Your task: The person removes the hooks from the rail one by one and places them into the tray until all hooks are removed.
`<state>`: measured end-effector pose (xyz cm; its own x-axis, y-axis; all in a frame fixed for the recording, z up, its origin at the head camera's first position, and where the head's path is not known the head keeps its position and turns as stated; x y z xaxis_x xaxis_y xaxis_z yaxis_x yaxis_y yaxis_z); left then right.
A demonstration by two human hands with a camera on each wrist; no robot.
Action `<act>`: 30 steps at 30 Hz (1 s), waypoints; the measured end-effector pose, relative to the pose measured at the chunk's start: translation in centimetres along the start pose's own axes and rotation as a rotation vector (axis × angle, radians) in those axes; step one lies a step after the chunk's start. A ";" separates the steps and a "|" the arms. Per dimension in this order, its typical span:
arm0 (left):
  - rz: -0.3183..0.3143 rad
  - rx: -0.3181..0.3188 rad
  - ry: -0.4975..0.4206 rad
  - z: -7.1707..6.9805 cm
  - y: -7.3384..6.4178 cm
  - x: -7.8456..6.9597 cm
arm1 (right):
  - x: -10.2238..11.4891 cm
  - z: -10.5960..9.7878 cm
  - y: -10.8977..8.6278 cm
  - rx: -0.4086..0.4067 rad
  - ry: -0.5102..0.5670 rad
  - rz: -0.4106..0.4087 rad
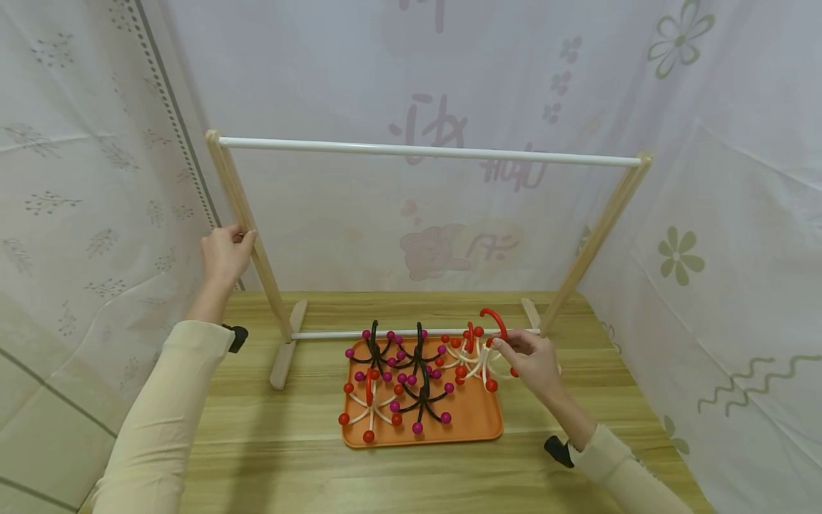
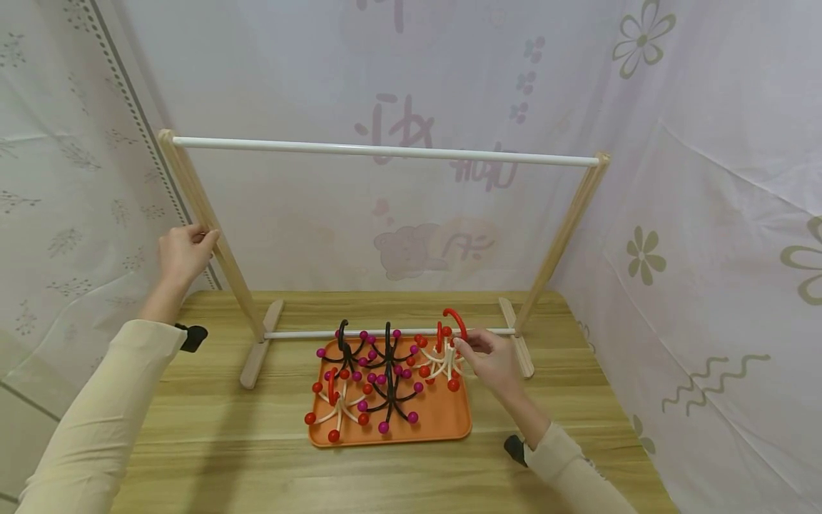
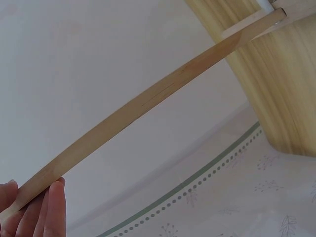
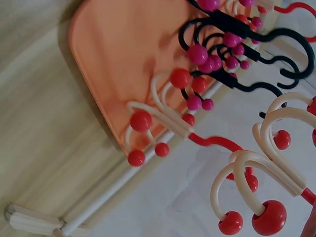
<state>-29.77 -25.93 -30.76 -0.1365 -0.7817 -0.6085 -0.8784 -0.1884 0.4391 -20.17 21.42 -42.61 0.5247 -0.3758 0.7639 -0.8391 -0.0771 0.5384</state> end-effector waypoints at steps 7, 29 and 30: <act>-0.001 -0.013 -0.001 0.0 0.0 0.0 | 2.1 0.8 -1.0 0.043 0.033 -0.063; -0.012 0.012 -0.001 0.0 0.1 0.1 | 0.9 2.9 -4.4 0.042 -0.078 -0.174; -0.014 0.013 -0.003 0.0 0.1 0.1 | 0.8 3.0 -4.5 0.037 -0.078 -0.176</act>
<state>-29.81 -26.01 -30.75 -0.1257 -0.7770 -0.6168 -0.8861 -0.1917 0.4220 -16.39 18.69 -45.53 0.6520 -0.4238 0.6288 -0.7411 -0.1808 0.6466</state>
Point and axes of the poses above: each hand's wrist, its own y-axis towards the middle knuckle, its own z-axis out of the palm, x = y × z, the point moved 1 cm from there along y, towards the middle knuckle, and after that the axes turned 2 degrees about z, right-handed, at the moved point
